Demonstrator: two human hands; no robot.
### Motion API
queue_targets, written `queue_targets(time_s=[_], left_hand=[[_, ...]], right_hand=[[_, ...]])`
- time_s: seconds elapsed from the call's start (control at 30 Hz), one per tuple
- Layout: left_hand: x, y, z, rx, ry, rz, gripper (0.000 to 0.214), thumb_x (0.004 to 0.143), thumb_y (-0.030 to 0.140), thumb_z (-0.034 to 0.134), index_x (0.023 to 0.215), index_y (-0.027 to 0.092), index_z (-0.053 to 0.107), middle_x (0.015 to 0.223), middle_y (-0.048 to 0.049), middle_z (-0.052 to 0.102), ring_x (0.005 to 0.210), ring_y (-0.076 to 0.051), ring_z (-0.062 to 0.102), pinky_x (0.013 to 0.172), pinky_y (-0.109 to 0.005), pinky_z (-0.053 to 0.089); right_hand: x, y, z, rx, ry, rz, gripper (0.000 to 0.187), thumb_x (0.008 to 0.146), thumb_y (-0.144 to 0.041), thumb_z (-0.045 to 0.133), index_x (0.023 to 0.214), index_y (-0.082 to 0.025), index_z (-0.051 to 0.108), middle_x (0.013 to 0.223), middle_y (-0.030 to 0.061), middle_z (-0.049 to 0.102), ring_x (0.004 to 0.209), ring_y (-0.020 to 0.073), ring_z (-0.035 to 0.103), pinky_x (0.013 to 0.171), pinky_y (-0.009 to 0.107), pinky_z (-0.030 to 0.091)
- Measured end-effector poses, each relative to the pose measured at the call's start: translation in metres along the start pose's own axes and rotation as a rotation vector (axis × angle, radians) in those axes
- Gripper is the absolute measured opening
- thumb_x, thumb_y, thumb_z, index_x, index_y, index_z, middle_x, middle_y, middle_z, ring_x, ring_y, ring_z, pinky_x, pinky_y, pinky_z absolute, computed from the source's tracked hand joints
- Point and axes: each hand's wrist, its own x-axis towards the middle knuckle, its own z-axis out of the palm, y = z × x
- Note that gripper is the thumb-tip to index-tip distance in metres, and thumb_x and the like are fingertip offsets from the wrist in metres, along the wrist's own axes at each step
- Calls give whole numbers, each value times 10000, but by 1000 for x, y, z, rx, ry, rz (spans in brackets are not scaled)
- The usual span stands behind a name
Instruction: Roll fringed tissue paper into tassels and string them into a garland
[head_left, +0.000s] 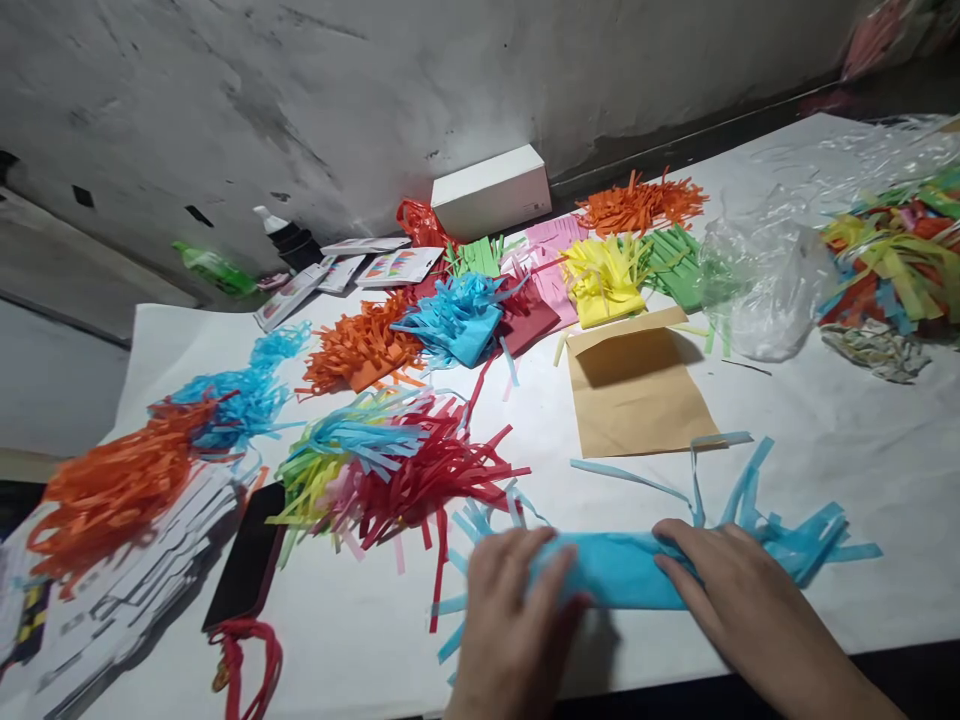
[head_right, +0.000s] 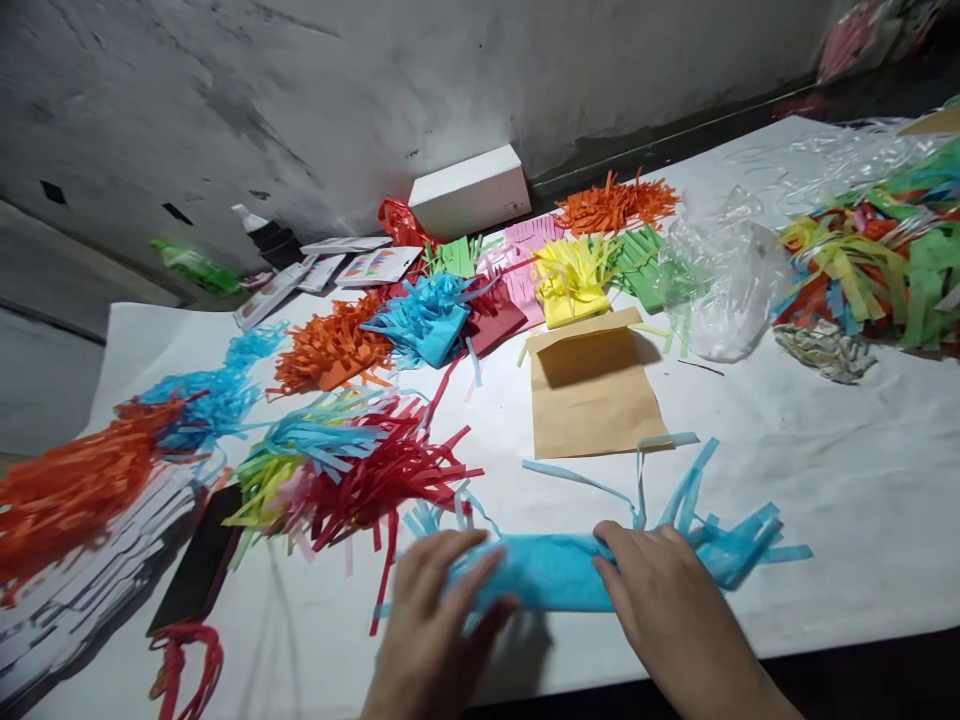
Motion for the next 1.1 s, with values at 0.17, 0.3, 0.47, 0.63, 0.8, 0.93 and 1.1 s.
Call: queue_targets(time_s=[0.17,0.3,0.47,0.63,0.8,0.93,1.1], left_hand=[[3,23,20,-137,-161,182,270,1036,134,422,1082,193,681,1082,-36,747,968,-217,609,996,-432,316],[5,15,26,-130,-149,182,259,1024,101,434,1047,186,677,1037,-40,751,898,-207,607,964,-426,321],[6,16,26,-197,-62,140,297,1023,82,380,990,188,656,951,-31,741,840,-181,608,926,-400,344],[2,25,25,-310,-105,120,305,1039,139,360,961,193,650,934,-15,746,814,-178,606,978,-420,308],[-8,26,27,-277,-68,73,388,1081,174,297,920,204,649,914,-8,751,837,-176,609,991,-411,289],[-11,23,32,-251,-62,14,349,1086,252,346,863,206,612,885,-6,734,824,-182,609,965,-413,291],[-6,21,40,-214,-123,-54,229,1043,210,450,863,213,592,732,19,670,720,-173,576,890,-397,335]], right_hand=[[4,3,-4,-45,-35,-3,236,1055,-271,368,1116,-188,581,865,55,727,700,241,655,677,379,461],[7,0,-23,-238,158,-22,230,1013,-207,464,1170,-153,623,1045,146,726,909,315,682,799,492,451],[-2,-17,-32,-59,191,-382,348,960,-43,454,1223,-123,667,1282,122,693,1262,280,582,1118,480,363],[-10,-20,-16,-26,248,-419,383,983,-25,371,1136,-96,715,1167,88,752,1157,242,657,1047,393,460],[-14,-4,-19,20,196,-450,364,1008,-55,395,1169,-121,714,1227,77,731,1197,221,642,1076,374,451],[-20,-3,-17,129,234,-271,261,1037,-161,466,1049,-138,726,1149,94,749,1232,232,615,1175,443,340],[-18,-15,-9,184,376,26,256,1024,-194,518,825,-183,678,984,58,747,1024,225,678,1118,518,347]])
